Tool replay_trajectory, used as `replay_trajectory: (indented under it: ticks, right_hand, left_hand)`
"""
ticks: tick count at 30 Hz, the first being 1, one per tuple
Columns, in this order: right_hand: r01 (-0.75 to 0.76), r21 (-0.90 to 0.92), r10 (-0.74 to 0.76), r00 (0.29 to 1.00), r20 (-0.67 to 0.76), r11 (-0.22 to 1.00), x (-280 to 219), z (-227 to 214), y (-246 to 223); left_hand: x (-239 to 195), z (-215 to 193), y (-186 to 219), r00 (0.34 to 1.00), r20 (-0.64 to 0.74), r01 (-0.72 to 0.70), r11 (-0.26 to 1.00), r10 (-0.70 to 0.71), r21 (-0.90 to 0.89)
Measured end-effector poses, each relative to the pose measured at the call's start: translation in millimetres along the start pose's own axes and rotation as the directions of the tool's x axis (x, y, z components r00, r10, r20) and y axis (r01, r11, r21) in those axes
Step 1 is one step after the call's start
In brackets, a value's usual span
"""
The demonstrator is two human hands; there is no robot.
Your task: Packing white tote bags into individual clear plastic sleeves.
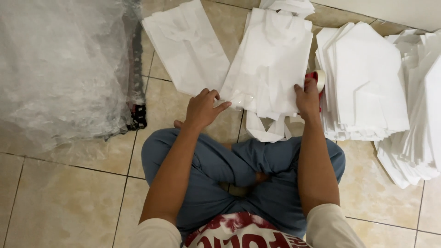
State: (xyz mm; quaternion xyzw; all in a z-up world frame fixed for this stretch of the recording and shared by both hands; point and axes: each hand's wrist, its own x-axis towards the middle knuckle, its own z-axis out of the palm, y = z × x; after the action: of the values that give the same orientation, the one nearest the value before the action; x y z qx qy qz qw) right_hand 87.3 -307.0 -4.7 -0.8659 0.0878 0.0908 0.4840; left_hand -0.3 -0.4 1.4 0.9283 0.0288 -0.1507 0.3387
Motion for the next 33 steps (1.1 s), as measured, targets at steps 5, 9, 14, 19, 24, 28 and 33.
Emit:
replay_trajectory:
  ticks: [5,9,14,19,24,28,33]
  right_hand:
    - [0.179,0.105,-0.172,0.983,-0.068,0.978,4.2,-10.2,5.8]
    - [0.252,0.183,-0.236,0.966,-0.107,0.950,2.5,-21.2,14.0]
    - [0.347,0.257,-0.310,0.934,-0.175,0.902,2.7,-39.6,19.6]
    - [0.449,0.165,-0.375,0.861,-0.343,0.878,3.7,-59.0,22.6]
    - [0.431,0.448,-0.126,0.815,-0.565,0.783,-8.4,-42.8,-5.6]
    - [0.441,0.695,-0.064,0.865,-0.497,0.567,2.4,-16.7,19.1]
    - [0.139,0.918,-0.084,0.990,-0.116,0.370,-9.2,24.4,17.4]
  left_hand:
    - [-0.5,-0.9,2.7,1.000,-0.014,-0.016,1.000,0.016,-0.004]
    - [-1.8,-3.6,3.5,0.999,-0.031,-0.026,1.000,0.025,-0.011]
    - [0.2,0.2,-2.3,0.998,-0.060,-0.036,0.999,0.037,0.015]
    - [3.1,6.3,-5.8,0.999,-0.043,-0.019,0.999,0.021,0.040]
    - [7.7,15.9,-8.9,0.998,-0.055,-0.012,0.999,0.013,0.030]
    - [-0.3,1.9,5.0,0.998,-0.045,-0.040,0.999,0.040,-0.004]
    - [-1.6,2.3,9.8,0.975,-0.140,-0.196,0.968,0.175,-0.155]
